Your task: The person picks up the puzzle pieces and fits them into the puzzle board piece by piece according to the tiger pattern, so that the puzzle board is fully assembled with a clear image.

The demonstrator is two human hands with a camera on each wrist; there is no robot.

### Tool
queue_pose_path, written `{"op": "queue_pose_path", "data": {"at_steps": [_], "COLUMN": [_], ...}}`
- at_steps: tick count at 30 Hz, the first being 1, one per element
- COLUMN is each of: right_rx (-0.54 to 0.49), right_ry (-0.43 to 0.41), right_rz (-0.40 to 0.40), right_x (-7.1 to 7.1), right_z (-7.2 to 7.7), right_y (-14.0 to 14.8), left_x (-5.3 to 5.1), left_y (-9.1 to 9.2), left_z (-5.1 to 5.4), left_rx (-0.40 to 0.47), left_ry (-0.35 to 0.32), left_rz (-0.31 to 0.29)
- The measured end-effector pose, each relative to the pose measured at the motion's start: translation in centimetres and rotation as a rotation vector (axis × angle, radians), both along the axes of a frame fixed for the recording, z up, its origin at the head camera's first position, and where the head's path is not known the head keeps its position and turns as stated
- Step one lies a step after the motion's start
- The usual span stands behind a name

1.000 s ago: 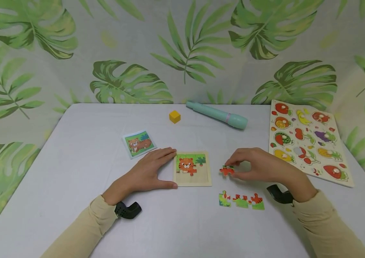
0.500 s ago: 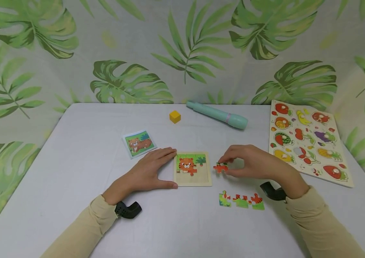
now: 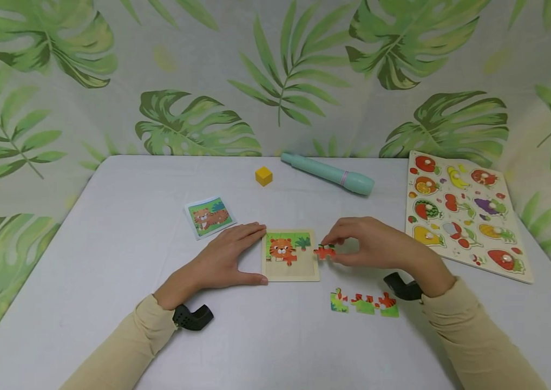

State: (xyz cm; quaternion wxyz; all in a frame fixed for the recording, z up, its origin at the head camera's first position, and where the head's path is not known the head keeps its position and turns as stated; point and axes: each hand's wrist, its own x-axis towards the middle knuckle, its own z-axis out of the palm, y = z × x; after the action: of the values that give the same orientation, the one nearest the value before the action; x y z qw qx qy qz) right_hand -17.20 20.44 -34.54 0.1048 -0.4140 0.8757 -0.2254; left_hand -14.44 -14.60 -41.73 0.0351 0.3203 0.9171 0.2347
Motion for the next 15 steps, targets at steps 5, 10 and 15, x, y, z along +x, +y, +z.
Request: {"op": "queue_pose_path", "data": {"at_steps": [5, 10, 15], "right_rx": [0.005, 0.004, -0.003], "right_ry": [-0.015, -0.011, -0.003], "right_rz": [-0.002, 0.005, 0.026], "right_x": [-0.1, -0.3, -0.4], "right_z": [0.1, 0.0, -0.2], "right_y": [-0.5, -0.9, -1.3], "left_x": [0.0, 0.0, 0.0], "left_y": [-0.1, -0.1, -0.1], "left_z": [0.0, -0.1, -0.2], "left_rx": [0.003, 0.01, 0.011], "left_ry": [0.003, 0.007, 0.01], "left_rz": [0.0, -0.002, -0.004]}}
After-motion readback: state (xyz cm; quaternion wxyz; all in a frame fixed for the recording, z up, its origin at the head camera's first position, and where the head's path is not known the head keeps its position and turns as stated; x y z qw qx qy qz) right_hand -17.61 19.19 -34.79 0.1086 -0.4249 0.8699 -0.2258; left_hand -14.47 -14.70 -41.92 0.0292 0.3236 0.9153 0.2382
